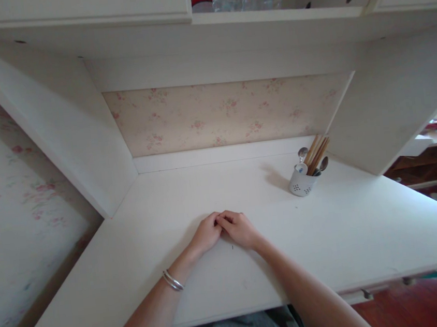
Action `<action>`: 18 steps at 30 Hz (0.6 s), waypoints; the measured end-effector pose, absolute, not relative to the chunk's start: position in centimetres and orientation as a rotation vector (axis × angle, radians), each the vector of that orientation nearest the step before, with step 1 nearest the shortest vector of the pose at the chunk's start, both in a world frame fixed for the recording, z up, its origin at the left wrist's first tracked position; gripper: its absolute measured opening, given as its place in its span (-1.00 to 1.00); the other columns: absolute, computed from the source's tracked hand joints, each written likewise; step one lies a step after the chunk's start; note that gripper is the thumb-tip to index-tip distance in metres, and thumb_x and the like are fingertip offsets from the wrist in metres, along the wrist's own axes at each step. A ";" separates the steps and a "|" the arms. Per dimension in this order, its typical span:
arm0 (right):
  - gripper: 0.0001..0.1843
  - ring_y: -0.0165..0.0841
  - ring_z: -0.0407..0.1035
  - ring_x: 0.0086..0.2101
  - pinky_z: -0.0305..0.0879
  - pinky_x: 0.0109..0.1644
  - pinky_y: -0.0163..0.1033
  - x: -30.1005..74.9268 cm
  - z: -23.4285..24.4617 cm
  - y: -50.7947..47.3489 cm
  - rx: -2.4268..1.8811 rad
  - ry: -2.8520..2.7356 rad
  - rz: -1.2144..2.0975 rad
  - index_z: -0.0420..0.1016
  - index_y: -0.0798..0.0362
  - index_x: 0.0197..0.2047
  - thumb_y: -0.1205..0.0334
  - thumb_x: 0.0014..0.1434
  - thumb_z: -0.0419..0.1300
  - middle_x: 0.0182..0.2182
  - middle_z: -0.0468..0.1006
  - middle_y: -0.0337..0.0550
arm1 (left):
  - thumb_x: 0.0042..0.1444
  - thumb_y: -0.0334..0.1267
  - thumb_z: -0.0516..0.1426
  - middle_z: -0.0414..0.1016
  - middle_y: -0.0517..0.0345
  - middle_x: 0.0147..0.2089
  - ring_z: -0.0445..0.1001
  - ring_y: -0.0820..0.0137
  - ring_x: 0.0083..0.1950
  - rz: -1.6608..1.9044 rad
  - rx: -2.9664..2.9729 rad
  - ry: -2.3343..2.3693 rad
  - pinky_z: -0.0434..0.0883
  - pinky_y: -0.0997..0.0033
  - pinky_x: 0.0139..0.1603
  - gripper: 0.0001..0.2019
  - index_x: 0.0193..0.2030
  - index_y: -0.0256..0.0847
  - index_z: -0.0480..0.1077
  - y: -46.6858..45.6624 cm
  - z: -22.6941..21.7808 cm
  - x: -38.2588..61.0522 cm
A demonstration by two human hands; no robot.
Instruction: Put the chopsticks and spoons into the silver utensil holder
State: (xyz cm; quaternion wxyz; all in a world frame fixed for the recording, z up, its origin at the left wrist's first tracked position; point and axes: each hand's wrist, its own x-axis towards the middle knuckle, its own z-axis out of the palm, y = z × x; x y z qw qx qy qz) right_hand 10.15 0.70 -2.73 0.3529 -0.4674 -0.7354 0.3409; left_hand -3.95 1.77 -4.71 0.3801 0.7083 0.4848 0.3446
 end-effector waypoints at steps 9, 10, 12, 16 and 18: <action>-0.66 -0.42 0.32 -0.43 0.14 -0.33 -0.34 10.1 -2.5 0.6 -1.200 -1.903 0.899 0.49 0.05 -0.34 0.09 0.24 -0.03 -0.47 0.50 -0.24 | 0.04 -0.43 -0.05 0.52 0.07 -0.17 0.44 0.36 -0.15 0.901 1.839 1.227 0.34 0.41 -0.11 -0.71 -0.16 -0.24 0.43 1.7 -4.6 -3.9; -0.66 -0.42 0.32 -0.42 0.14 -0.33 -0.34 10.1 -2.5 0.6 -1.195 -1.907 0.900 0.50 0.05 -0.34 0.09 0.24 -0.03 -0.46 0.50 -0.23 | 0.04 -0.44 -0.05 0.52 0.07 -0.16 0.44 0.36 -0.14 0.901 1.840 1.227 0.34 0.41 -0.10 -0.70 -0.16 -0.24 0.43 1.7 -4.5 -3.9; -0.66 -0.42 0.32 -0.42 0.14 -0.32 -0.34 10.0 -2.5 0.6 -1.193 -1.909 0.900 0.50 0.05 -0.34 0.09 0.24 -0.03 -0.46 0.51 -0.23 | 0.04 -0.44 -0.05 0.52 0.07 -0.15 0.44 0.37 -0.14 0.900 1.838 1.235 0.34 0.41 -0.08 -0.70 -0.16 -0.24 0.43 1.6 -4.4 -3.9; -0.66 -0.42 0.33 -0.41 0.15 -0.32 -0.34 10.0 -2.4 0.6 -1.193 -1.898 0.921 0.50 0.05 -0.34 0.09 0.24 -0.03 -0.45 0.51 -0.24 | 0.04 -0.44 -0.05 0.53 0.07 -0.15 0.45 0.37 -0.15 0.893 1.835 1.245 0.34 0.41 -0.09 -0.71 -0.17 -0.24 0.43 1.6 -4.4 -4.0; -0.67 -0.42 0.34 -0.41 0.16 -0.31 -0.34 10.0 -2.3 0.6 -1.191 -1.897 0.923 0.50 0.04 -0.34 0.11 0.24 -0.03 -0.45 0.52 -0.24 | 0.04 -0.45 -0.05 0.53 0.08 -0.15 0.45 0.37 -0.15 0.896 1.830 1.241 0.34 0.41 -0.08 -0.71 -0.17 -0.23 0.43 1.6 -4.4 -4.0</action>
